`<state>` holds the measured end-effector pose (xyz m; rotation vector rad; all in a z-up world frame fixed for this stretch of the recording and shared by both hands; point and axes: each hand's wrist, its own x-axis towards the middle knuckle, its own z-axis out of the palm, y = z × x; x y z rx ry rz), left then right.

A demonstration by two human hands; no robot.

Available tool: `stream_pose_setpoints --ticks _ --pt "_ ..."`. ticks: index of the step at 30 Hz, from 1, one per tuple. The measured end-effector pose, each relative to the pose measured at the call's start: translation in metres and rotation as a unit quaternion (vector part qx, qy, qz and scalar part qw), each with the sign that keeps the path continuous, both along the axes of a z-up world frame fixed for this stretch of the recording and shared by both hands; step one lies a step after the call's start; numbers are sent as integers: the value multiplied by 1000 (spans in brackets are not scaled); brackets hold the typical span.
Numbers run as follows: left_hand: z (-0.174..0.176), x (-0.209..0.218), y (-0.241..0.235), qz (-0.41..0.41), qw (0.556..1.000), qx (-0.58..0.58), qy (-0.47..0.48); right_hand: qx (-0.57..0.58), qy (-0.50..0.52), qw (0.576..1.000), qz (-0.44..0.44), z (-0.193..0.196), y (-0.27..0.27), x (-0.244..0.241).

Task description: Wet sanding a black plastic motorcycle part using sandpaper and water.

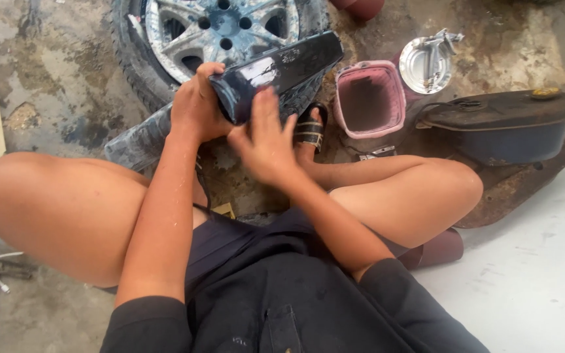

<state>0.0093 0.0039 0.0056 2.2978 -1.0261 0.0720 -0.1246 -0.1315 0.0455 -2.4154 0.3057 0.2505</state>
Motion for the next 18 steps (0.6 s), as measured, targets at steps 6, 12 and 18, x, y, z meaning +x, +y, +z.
stream_pose_setpoints --ticks 6,12,18 --pt "-2 3 -1 1 1000 9 11 26 -11 997 68 18 15 -11" --pt "6 0 -2 -5 1000 -3 3 148 -15 987 67 39 21 -19" --pt "-1 2 -1 3 1000 3 6 134 -13 989 54 44 14 -7"
